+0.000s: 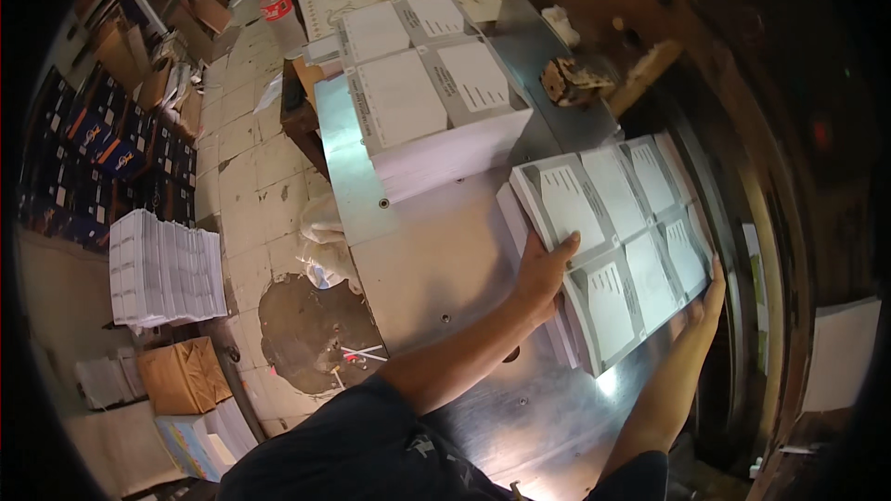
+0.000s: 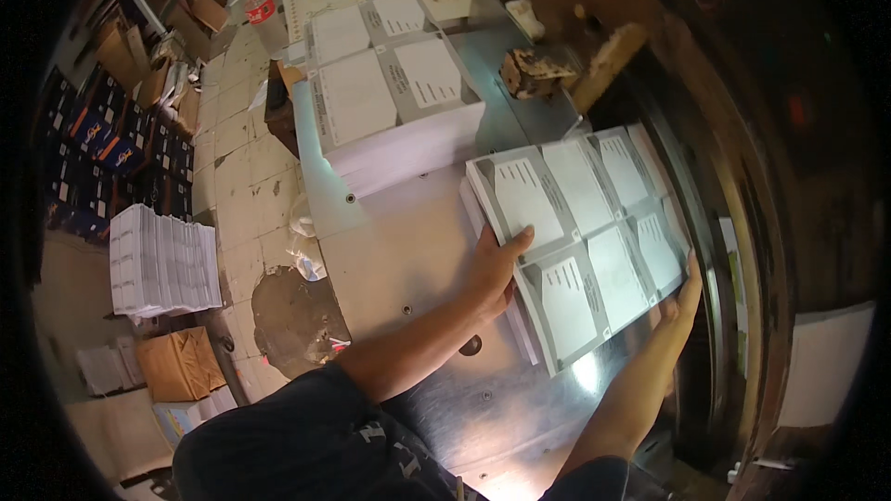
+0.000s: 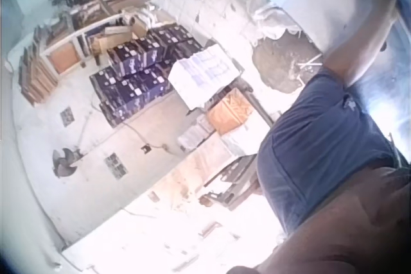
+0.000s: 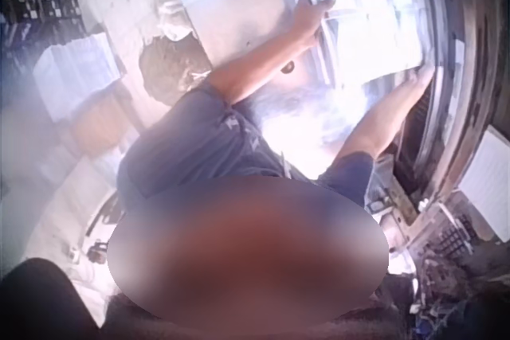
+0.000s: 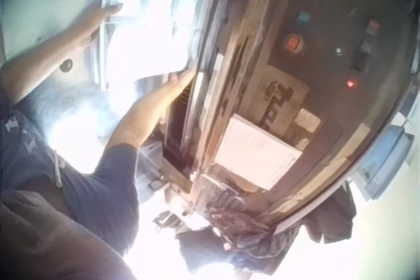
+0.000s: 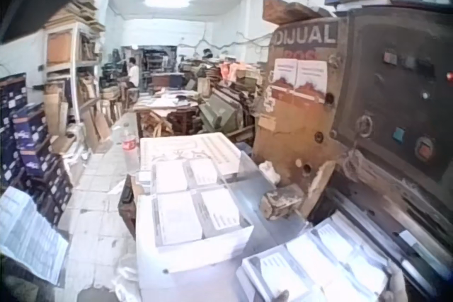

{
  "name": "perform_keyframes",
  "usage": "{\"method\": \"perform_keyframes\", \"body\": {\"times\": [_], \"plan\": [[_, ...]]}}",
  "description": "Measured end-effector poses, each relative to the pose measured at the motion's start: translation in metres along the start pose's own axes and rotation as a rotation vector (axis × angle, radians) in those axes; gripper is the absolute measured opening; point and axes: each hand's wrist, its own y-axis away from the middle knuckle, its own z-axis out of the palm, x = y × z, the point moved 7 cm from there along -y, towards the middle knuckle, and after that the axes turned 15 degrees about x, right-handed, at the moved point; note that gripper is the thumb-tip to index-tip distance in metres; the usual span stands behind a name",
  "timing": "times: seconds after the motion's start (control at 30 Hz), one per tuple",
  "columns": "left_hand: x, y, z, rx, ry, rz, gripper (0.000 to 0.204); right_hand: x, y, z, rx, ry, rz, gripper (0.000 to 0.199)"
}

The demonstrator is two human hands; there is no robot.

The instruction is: The person organizes stacks of printed paper on the metal bed of a large industrial paper cutter, aligning them against the back and side guides, then carries a stack over to a larger pile on the floor and returns to continue aligning the remaining stacks.

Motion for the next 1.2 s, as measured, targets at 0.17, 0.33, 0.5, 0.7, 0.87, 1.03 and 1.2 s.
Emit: {"method": "perform_keyframes", "body": {"times": [0.17, 0.33, 0.5, 0.7, 0.87, 1.03, 1.2], "plan": [[0.003, 0.005, 0.005, 0.063, -0.009, 0.002, 0.052, 0.007, -0.005, -0.010, 0.012, -0.106, -0.090, 0.046], [0.004, 0.001, 0.018, -0.073, 0.028, 0.073, 0.054, 0.025, -0.066, -0.051, 0.155, -0.125, -0.108, 0.038], [0.019, 0.032, 0.021, -0.200, -0.068, 0.197, 0.058, 0.028, -0.021, -0.046, 0.189, -0.246, -0.307, 0.047], [0.010, 0.149, -0.055, -0.146, -0.268, 0.105, 0.048, 0.070, 0.142, -0.102, 0.113, -0.508, -0.212, 0.046], [-0.076, 0.209, -0.137, -0.586, -0.859, 0.073, 0.027, 0.074, 0.270, -0.208, 0.206, -0.513, -0.186, 0.051], [-0.173, 0.250, -0.166, -0.387, -0.517, -0.534, 0.038, 0.114, 0.291, -0.361, 0.337, -0.211, -0.342, 0.059], [-0.219, 0.246, -0.220, -0.222, -0.615, -0.711, 0.035, 0.144, 0.267, -0.417, 0.430, -0.158, -0.179, 0.057]]}}
